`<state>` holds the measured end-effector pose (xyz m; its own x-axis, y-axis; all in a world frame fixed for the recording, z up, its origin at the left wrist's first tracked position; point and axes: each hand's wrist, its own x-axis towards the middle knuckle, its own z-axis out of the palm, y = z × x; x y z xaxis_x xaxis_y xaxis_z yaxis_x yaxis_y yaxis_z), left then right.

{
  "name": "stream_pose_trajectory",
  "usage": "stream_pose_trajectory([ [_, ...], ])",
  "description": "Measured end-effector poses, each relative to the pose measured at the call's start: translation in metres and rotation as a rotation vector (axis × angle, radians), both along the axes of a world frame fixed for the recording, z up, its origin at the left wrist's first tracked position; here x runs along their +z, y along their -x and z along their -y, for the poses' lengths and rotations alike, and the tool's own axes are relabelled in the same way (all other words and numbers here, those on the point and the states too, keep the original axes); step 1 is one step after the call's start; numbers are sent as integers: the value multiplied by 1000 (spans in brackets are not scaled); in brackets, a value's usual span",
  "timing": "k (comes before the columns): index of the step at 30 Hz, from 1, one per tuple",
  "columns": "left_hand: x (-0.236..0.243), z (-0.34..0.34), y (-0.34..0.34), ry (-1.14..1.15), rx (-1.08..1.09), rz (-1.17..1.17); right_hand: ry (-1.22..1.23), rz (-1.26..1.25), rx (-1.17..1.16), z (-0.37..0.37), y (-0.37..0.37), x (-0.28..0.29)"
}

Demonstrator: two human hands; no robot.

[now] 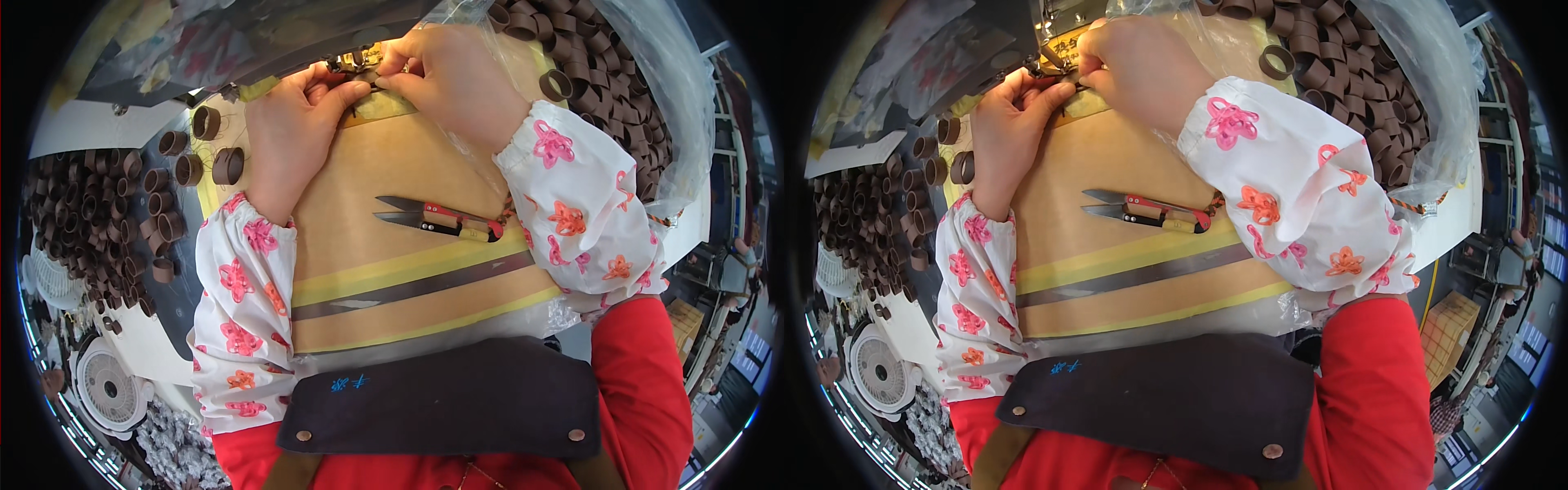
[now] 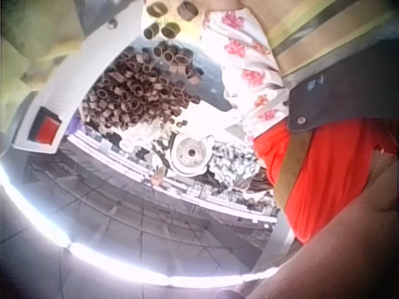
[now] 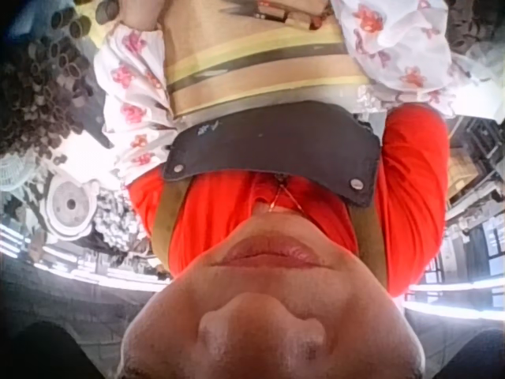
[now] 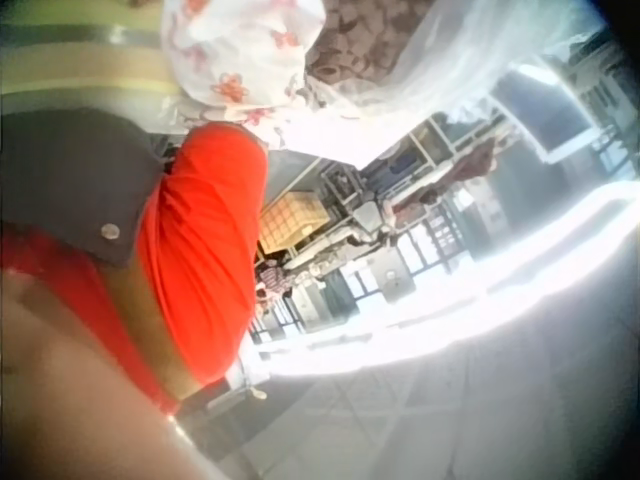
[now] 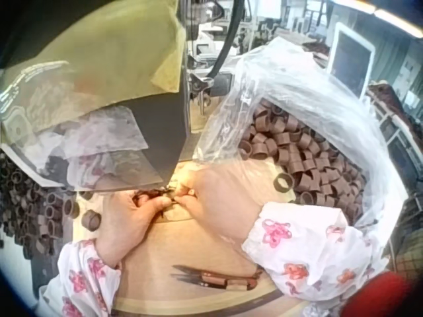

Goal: The recorder uses an industrial sewing machine to stitch small brown leather loops, frequently checking a digital counter tablet.

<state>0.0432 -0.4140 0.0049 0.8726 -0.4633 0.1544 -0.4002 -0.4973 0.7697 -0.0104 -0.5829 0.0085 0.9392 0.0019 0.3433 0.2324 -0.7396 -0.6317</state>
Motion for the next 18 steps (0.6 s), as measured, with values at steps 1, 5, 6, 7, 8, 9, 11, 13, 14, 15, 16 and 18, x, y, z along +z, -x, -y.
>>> stream_pose_trajectory([
  [1,1,-1,0,-10,0,7,5,-20,4,-1,-1,0],
  [5,-1,3,-1,-7,-38,118,1,86,35,3,1,-3],
  [6,1,1,-2,-17,-78,145,-28,71,60,4,2,-1],
  [7,3,-4,-3,-28,-120,172,-57,58,84,4,3,1],
  [8,5,-10,-6,-36,-154,198,-72,0,115,-1,6,6],
  [9,12,-13,-5,-120,-212,149,-81,-60,134,-5,13,12],
  [11,19,-23,8,-247,-299,153,-109,-28,185,-8,25,10],
  [13,12,-19,14,-168,-283,59,-77,4,78,-13,37,3],
  [14,10,-17,16,-134,-268,12,-65,21,31,-15,39,2],
  [15,7,-13,17,-80,-307,69,-104,-2,5,-16,39,1],
  [16,6,-10,17,-49,-317,73,-142,-27,-21,-17,37,1],
  [18,6,-9,18,-1,-330,82,-309,-106,-19,-19,33,1],
])
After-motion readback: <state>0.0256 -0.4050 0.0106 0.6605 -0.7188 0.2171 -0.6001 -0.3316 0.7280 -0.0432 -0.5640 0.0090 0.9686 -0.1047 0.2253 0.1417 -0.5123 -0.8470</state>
